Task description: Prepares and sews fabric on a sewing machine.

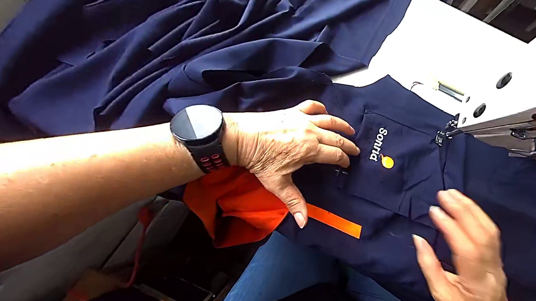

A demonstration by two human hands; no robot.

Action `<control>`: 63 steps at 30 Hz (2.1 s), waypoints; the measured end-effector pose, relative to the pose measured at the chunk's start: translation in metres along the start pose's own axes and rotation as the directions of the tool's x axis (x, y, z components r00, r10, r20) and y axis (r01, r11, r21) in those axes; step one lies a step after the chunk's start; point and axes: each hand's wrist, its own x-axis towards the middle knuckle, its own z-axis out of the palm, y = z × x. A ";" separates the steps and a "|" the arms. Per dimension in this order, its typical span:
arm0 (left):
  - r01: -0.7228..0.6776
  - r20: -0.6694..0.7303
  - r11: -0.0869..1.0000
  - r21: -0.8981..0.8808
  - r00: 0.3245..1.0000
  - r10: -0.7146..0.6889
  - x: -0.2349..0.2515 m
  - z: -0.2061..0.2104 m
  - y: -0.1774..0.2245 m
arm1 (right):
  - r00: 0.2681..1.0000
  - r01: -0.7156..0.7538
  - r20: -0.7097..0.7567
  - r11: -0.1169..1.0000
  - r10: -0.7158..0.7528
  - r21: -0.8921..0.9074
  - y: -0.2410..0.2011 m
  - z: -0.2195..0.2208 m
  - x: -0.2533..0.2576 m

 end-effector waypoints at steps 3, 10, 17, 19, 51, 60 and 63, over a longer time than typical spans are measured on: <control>-0.017 0.051 1.000 0.005 0.999 0.016 0.000 0.001 0.002 | 0.992 -0.127 0.025 0.992 0.128 -0.020 0.013 -0.016 -0.019; -0.081 0.028 0.995 0.057 0.996 0.079 -0.006 0.000 0.001 | 0.971 -0.219 0.079 0.971 0.227 -0.093 0.032 -0.029 -0.033; -0.038 0.008 0.997 0.074 0.999 0.038 -0.021 0.010 0.011 | 0.976 -0.189 0.082 0.972 0.201 -0.140 0.031 -0.029 -0.032; -0.038 0.002 0.996 0.080 0.999 0.038 -0.022 0.010 0.012 | 0.977 -0.182 0.080 0.972 0.195 -0.145 0.029 -0.028 -0.029; 0.062 -0.042 0.997 0.042 0.997 -0.060 -0.021 0.018 0.030 | 0.980 0.082 0.180 0.997 -0.083 0.017 -0.016 0.002 0.033; 0.072 -0.058 0.997 0.007 0.996 -0.071 -0.025 0.014 0.028 | 0.942 0.281 0.189 0.959 -0.279 0.015 -0.029 0.049 0.085; 0.049 -0.132 0.999 0.007 0.990 -0.048 -0.029 0.015 0.028 | 0.944 0.290 0.167 0.957 -0.283 -0.015 -0.032 0.052 0.086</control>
